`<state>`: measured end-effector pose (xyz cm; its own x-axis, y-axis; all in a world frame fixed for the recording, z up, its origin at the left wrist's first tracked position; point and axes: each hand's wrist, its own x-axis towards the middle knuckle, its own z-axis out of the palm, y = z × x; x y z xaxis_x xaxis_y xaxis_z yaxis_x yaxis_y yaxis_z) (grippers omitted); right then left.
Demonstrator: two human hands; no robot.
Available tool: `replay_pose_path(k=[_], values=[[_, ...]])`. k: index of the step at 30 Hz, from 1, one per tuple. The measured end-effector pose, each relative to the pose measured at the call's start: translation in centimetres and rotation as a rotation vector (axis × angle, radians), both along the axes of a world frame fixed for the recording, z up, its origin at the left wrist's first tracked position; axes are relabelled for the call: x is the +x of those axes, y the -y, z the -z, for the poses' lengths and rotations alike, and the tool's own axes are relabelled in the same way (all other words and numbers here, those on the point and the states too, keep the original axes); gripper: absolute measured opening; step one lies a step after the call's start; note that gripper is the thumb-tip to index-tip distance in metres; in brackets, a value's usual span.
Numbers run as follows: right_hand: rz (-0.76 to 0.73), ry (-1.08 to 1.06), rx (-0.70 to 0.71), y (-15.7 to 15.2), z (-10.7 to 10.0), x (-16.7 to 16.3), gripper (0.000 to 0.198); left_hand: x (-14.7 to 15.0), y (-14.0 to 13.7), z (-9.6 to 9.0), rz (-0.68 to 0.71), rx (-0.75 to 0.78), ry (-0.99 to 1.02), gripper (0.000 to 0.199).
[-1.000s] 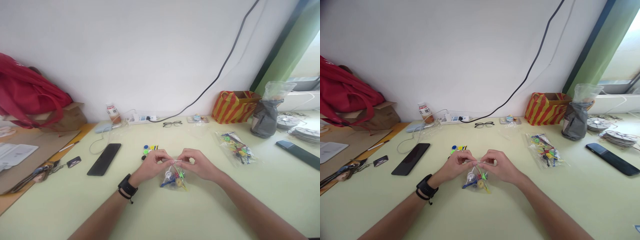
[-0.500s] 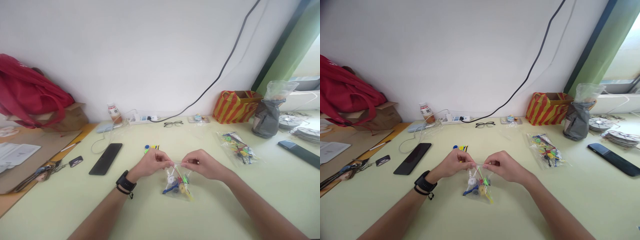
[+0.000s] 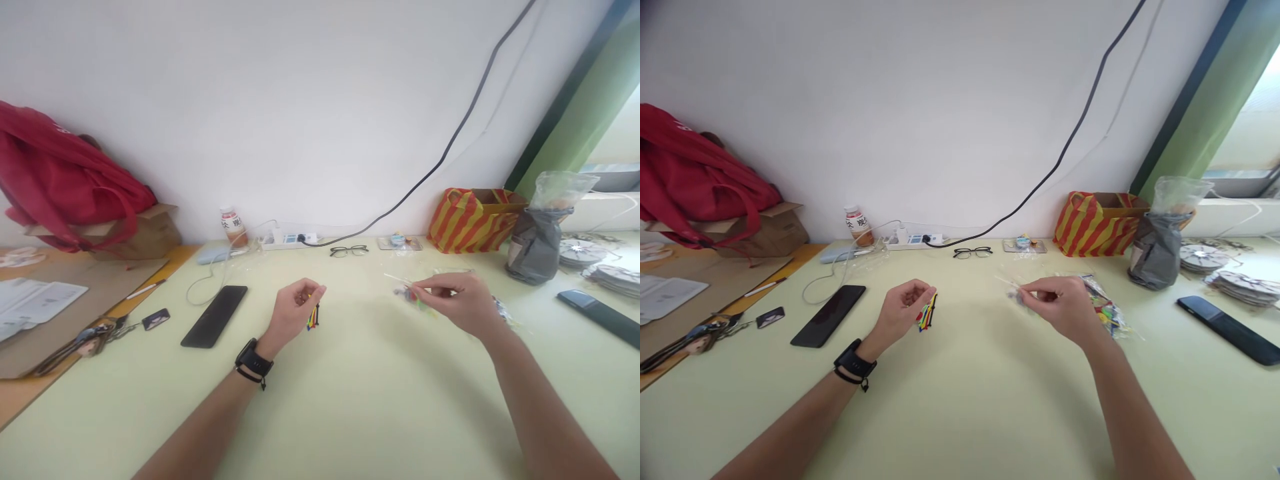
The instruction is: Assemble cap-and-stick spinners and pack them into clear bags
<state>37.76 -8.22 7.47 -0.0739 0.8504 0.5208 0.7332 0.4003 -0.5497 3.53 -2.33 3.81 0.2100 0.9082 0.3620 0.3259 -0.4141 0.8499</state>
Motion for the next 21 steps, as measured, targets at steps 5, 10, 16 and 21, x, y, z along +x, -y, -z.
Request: replay_pose_path(k=[5,10,16,21], values=[[0.034,0.485,0.037,-1.0,2.4,-3.2,0.018,-0.1,-0.2,0.3,-0.149,0.201,-0.213,0.035],[0.115,0.584,-0.184,-1.5,4.8,-6.3,0.017,-1.0,-0.3,1.3,-0.213,0.158,-0.562,0.057],[0.229,0.519,-0.193,-3.1,6.0,-4.0,0.015,-0.7,0.1,2.8,-0.221,-0.007,-0.759,0.068],[0.247,0.451,-0.151,-5.0,7.3,-1.9,0.014,-0.6,0.1,3.3,-0.168,0.039,-0.742,0.056]])
